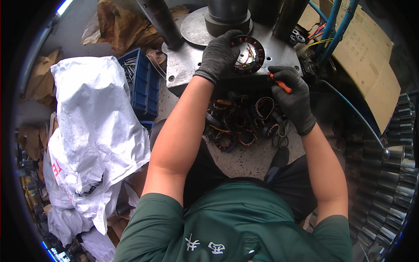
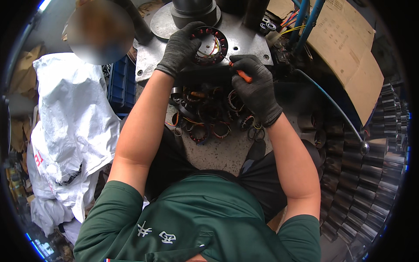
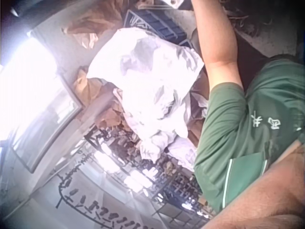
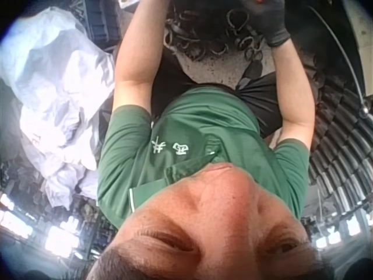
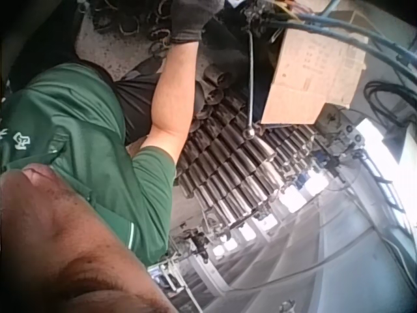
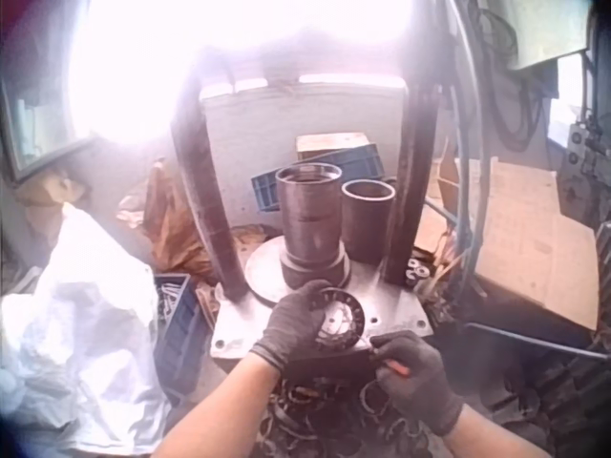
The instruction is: The recorder is assembling motor components by inserting wires into a stator and using a hydraulic press to fit the stator into a metal housing.
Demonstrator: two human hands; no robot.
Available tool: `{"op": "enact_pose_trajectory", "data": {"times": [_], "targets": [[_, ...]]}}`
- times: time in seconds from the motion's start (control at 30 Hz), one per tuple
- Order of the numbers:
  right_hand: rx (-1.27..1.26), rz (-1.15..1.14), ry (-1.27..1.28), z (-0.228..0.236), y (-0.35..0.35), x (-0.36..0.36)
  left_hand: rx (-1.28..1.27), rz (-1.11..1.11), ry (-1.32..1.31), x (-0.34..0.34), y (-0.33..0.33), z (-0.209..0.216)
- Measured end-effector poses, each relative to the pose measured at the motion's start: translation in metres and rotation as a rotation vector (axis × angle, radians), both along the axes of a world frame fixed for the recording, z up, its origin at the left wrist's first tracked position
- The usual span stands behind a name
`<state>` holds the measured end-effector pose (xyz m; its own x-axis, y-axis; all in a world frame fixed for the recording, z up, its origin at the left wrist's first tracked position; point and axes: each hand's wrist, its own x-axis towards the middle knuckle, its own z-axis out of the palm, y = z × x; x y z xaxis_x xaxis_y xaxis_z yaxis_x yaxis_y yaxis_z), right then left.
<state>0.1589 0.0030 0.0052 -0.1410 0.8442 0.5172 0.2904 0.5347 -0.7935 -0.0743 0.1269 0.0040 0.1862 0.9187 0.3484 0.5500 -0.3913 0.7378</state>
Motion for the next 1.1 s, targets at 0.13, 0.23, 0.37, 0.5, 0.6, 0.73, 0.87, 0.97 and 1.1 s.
{"op": "enact_pose_trajectory", "data": {"times": [0.13,0.23,0.37,0.5,0.6,0.73,0.87,0.97,1.1], "targets": [[-0.035,-0.013,0.039,-0.001,0.002,0.001,0.011,-0.004,0.021,0.003,-0.003,0.003],[0.016,-0.063,-0.051,0.003,0.003,-0.002,0.017,0.02,0.047,0.008,-0.005,0.006],[0.012,-0.152,-0.3,0.0,0.008,-0.01,0.073,0.061,0.204,0.018,-0.013,0.012],[0.047,-0.213,-0.472,-0.007,0.013,-0.016,0.152,0.012,0.286,0.023,-0.025,0.018],[0.029,-0.164,-0.345,-0.014,0.016,-0.01,0.079,-0.073,0.124,0.018,-0.027,0.02],[0.0,-0.146,-0.327,-0.018,0.014,-0.009,0.04,-0.152,-0.165,0.012,-0.033,0.013],[0.072,-0.129,-0.263,-0.029,0.013,-0.008,-0.005,-0.032,-0.062,0.007,-0.034,-0.002],[0.126,-0.14,-0.255,-0.042,0.011,-0.004,-0.152,0.127,0.009,0.013,-0.039,-0.01],[0.122,-0.163,-0.233,-0.049,0.011,-0.002,-0.23,-0.017,-0.346,0.031,-0.051,-0.017]]}}
